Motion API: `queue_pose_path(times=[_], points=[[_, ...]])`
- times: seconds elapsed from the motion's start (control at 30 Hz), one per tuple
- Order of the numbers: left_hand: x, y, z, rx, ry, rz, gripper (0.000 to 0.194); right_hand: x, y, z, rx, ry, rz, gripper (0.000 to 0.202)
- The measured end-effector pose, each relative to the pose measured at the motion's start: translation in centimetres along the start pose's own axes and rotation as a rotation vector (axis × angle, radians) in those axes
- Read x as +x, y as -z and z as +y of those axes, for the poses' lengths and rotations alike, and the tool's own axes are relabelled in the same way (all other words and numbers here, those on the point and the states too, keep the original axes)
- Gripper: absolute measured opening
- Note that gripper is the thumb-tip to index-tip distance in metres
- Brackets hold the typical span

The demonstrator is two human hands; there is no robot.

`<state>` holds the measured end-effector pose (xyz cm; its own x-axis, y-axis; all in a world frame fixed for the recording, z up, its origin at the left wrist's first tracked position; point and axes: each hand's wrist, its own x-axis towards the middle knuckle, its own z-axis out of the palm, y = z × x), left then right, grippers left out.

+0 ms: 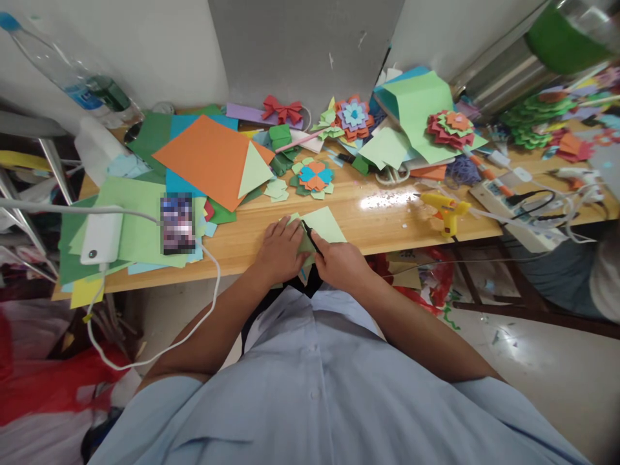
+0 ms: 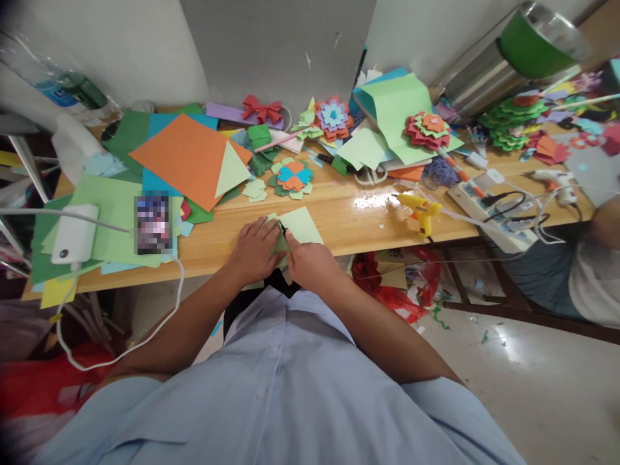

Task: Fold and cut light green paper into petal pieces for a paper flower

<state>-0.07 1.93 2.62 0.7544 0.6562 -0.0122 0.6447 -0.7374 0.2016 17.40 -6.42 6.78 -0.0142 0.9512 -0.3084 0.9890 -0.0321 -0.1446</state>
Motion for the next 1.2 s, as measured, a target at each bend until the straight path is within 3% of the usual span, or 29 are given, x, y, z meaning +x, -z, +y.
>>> queue_pose_path(times=[0.4, 0.57, 1.2], points=[[0.0, 0.2, 0.1, 0.005, -0.008, 0.028, 0.060, -0.5, -1.0, 0.2, 0.006, -0.004, -0.007, 0.065], [0.0, 0.0, 0.1, 0.008, -0.011, 0.024, 0.060, -0.9, -1.0, 0.1, 0.034, -0.007, 0.032, 0.064], [0.0, -0.2, -0.2, 0.002, -0.019, 0.022, 0.055, -1.3, -0.8, 0.0, -0.019, -0.015, -0.017, 0.064]])
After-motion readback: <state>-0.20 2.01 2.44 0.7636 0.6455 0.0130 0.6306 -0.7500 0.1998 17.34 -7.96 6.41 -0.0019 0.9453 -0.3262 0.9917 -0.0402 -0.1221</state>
